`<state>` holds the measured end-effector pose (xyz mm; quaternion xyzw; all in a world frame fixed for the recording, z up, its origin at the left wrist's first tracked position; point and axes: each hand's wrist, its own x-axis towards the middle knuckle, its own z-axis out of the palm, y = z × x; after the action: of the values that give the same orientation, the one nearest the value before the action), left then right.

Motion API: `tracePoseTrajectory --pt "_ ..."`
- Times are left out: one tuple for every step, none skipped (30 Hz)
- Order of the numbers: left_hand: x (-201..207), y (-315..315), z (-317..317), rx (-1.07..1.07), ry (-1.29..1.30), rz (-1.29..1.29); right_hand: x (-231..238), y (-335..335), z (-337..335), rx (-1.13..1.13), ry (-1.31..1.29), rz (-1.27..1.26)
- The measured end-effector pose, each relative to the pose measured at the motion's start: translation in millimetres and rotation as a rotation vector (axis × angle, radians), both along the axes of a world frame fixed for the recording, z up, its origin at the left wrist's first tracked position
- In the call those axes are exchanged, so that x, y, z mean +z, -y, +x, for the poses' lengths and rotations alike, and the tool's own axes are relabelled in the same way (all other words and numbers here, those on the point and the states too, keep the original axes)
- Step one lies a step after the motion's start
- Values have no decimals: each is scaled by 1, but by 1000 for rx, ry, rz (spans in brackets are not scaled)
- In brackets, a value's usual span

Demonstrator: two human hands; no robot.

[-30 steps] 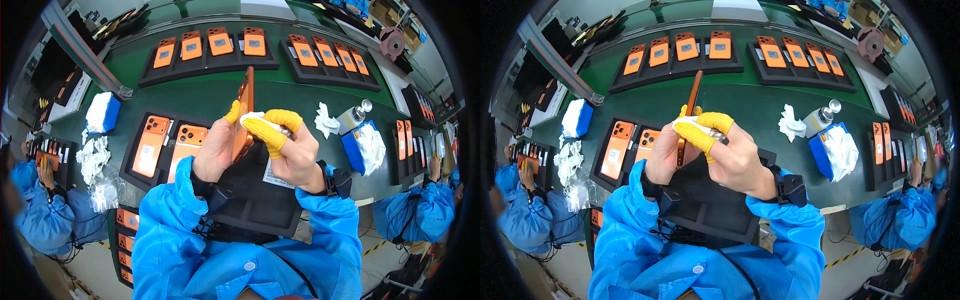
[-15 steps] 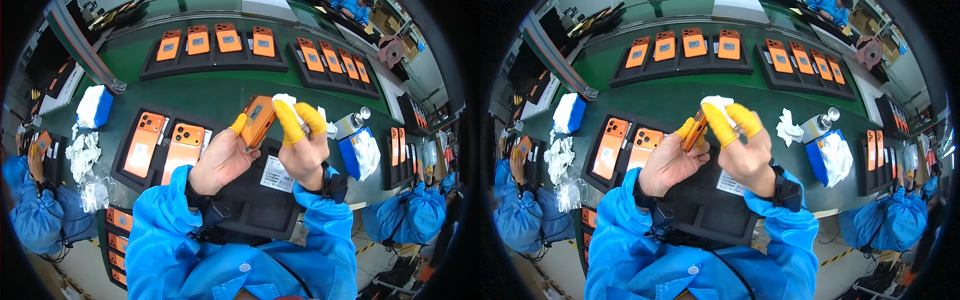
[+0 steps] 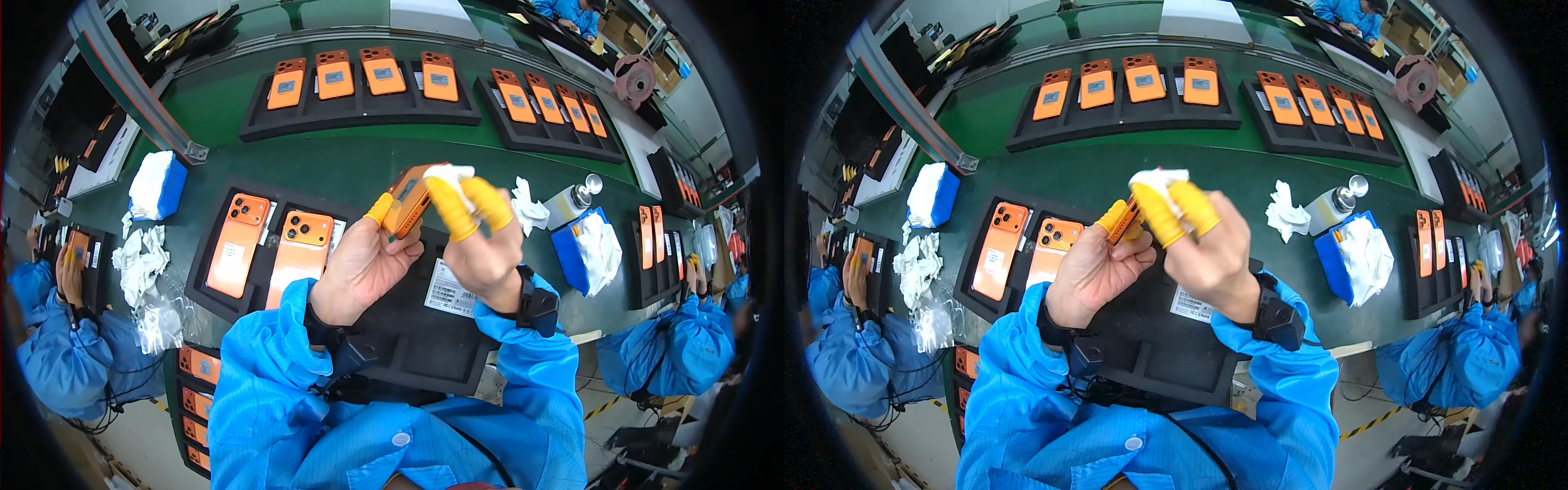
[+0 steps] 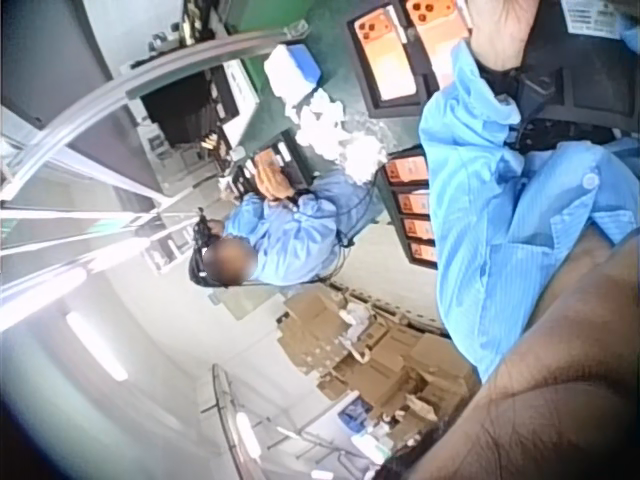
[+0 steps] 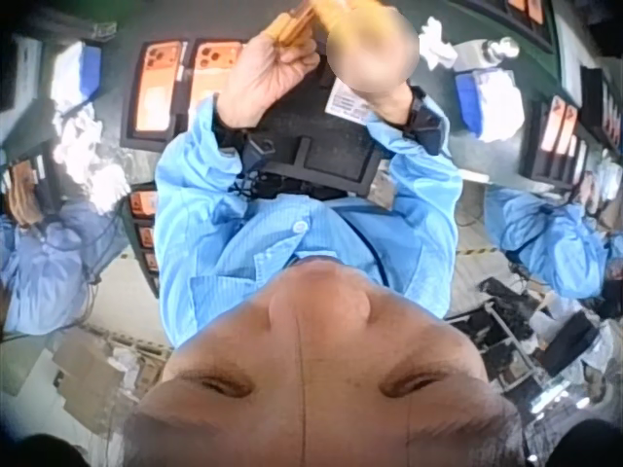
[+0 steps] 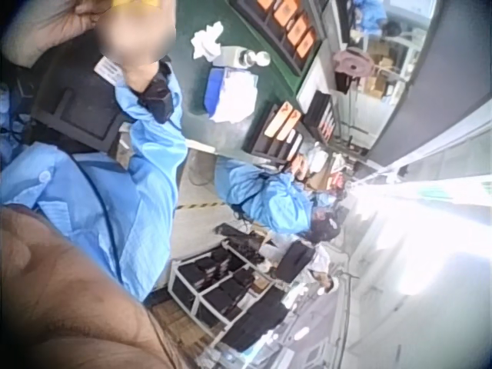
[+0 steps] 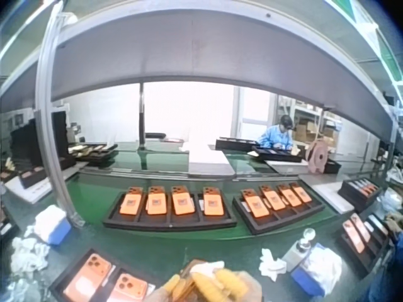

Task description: Cleaning and inspecting smartphone backs and camera lenses on an assembly line.

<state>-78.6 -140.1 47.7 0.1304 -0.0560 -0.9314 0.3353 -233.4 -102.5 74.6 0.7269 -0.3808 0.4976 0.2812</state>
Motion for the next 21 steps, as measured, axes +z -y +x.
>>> tracePoseTrajectory --pt "-3 1 0 -5 -7 -29 0 1 -3 -12 16 -4" --pt "-4 1 0 -9 -14 -57 -1 2 -5 -24 31 -7" --pt "4 -1 -1 12 18 -31 -1 3 -5 -24 32 -8" --pt "2 0 -1 12 19 -32 -1 4 -4 -27 22 -34" --pt "-3 2 0 -5 -2 -45 -1 4 -3 -30 12 -61" --pt "-6 3 0 -21 -21 -59 -2 4 -2 -29 12 -62" --pt "-7 2 1 -21 -20 -60 -2 3 0 -19 31 -39" --pt "-7 1 3 8 -10 -47 -2 2 2 -9 50 -16" --pt "-7 1 2 35 1 -36 -4 0 6 15 46 3" --pt "-4 1 -1 30 3 -39 -5 -2 11 38 44 22" --pt "2 0 -5 120 137 39 -11 -6 15 106 17 55" --pt "13 -2 -7 209 272 115 -19 -10 20 137 -51 76" --pt "35 -11 -6 183 337 106 -23 -14 23 162 -80 48" --pt "19 -9 0 139 278 4 -22 -16 26 185 -107 21" --pt "-5 0 9 84 87 -49 -18 -15 28 213 -75 -16" --pt "-23 7 14 21 -103 -96 -11 -16 18 225 -104 58" --pt "-23 8 11 63 -57 -150 -6 -15 8 128 -60 58" --pt "-21 7 8 108 -8 -205 0 -11 -1 34 -14 58" --pt "6 -4 1 190 276 -291 11 -11 -10 -50 40 8" --pt "18 -7 -11 328 504 -464 23 -11 -21 -136 93 -42" --pt "25 -13 -11 356 665 -711 31 -13 -32 -164 151 -66"
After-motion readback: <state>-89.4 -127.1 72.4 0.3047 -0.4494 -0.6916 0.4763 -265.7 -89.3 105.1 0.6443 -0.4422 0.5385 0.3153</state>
